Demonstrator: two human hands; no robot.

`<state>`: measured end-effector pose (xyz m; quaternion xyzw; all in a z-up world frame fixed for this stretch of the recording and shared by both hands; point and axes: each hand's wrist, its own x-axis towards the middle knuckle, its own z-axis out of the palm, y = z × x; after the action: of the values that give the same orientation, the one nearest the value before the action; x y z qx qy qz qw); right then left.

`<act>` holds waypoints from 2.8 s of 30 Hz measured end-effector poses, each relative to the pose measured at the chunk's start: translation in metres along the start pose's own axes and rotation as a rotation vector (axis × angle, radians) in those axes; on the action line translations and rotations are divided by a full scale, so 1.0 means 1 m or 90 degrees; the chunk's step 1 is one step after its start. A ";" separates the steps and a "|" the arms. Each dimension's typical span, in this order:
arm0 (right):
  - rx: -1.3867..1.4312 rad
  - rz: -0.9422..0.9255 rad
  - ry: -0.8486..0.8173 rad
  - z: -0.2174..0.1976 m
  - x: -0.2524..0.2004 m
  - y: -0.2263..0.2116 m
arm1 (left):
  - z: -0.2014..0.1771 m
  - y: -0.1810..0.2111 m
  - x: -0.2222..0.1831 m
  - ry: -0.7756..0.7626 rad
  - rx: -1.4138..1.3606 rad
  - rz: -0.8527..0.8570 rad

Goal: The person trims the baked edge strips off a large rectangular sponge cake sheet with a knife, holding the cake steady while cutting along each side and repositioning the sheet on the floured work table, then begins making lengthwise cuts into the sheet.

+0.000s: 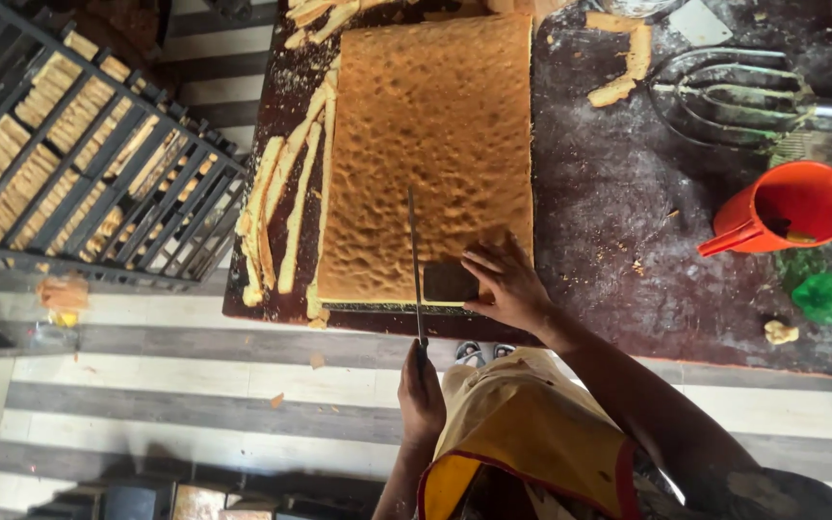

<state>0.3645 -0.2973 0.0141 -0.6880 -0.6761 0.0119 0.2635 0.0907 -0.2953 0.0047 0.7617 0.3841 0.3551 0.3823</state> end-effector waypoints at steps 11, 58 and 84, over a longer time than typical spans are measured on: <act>-0.026 0.015 -0.010 0.013 -0.003 0.002 | -0.016 -0.018 0.016 -0.012 -0.032 0.028; -0.090 0.043 -0.049 0.016 -0.008 -0.002 | 0.004 -0.042 0.024 -0.122 -0.079 -0.143; -0.069 -0.027 0.010 0.059 0.052 -0.052 | -0.048 -0.061 0.007 -0.001 -0.319 -0.272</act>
<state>0.2988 -0.2312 0.0006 -0.6871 -0.6878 -0.0360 0.2311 0.0348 -0.2494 -0.0242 0.5465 0.4357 0.3498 0.6239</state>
